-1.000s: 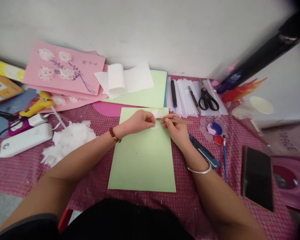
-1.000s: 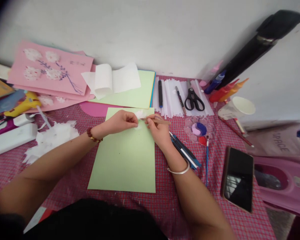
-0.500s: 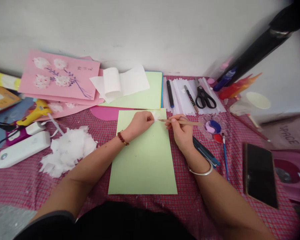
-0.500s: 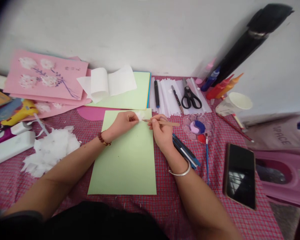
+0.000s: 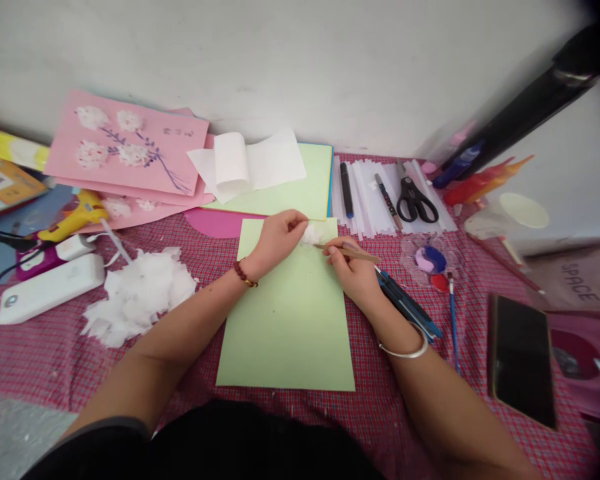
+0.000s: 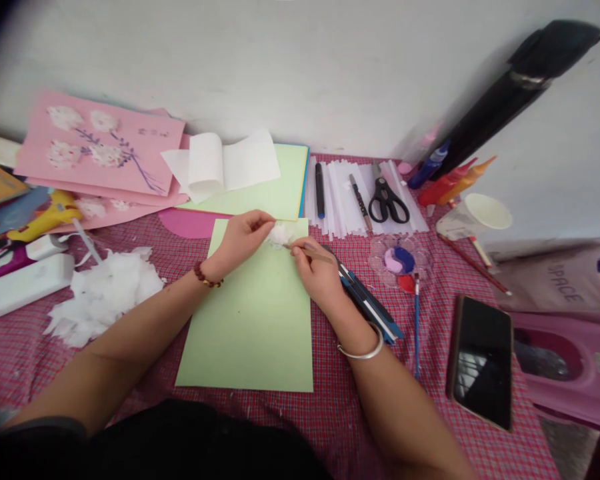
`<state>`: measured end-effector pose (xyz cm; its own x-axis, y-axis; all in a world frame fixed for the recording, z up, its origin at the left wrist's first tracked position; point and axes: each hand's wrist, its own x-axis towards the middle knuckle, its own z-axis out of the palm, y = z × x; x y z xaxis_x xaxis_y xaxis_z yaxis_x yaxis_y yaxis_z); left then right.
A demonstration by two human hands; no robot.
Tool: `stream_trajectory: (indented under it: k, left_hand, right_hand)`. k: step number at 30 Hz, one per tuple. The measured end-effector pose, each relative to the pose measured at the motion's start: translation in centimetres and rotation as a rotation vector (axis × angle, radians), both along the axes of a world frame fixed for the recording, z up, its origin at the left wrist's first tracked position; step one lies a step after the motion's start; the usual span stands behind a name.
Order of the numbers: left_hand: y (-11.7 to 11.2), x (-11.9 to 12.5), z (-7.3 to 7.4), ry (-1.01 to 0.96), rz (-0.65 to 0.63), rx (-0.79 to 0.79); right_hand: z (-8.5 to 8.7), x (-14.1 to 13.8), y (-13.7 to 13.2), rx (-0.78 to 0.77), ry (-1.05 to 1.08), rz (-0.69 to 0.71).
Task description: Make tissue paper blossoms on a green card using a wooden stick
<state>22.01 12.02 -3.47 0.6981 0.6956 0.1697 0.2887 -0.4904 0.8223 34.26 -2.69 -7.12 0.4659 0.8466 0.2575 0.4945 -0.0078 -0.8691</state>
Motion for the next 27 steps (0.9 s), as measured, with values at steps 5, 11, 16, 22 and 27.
stream_trajectory:
  k: [5,11,16,22,27]
  left_hand:
    - [0.8,-0.4,-0.5,-0.140,0.165,0.035]
    - [1.6,-0.9,-2.0,-0.137,0.221,-0.138]
    - [3.8,-0.2,-1.1,-0.267,0.357,-0.606]
    - [9.0,-2.5,5.6,-0.172,0.281,-0.667]
    - [6.0,-12.0,9.0,0.240,0.004,-0.185]
  right_hand:
    - [0.4,-0.2,-0.1,-0.004,-0.098,0.022]
    - [0.9,-0.3,-0.3,0.100,0.166,-0.112]
    - [1.1,-0.2,-0.4,0.148,0.386,-0.177]
    - [0.3,-0.2,-0.6,0.067,0.415,-0.095]
    - [-0.2,0.1,-0.3,0.060,0.393,-0.067]
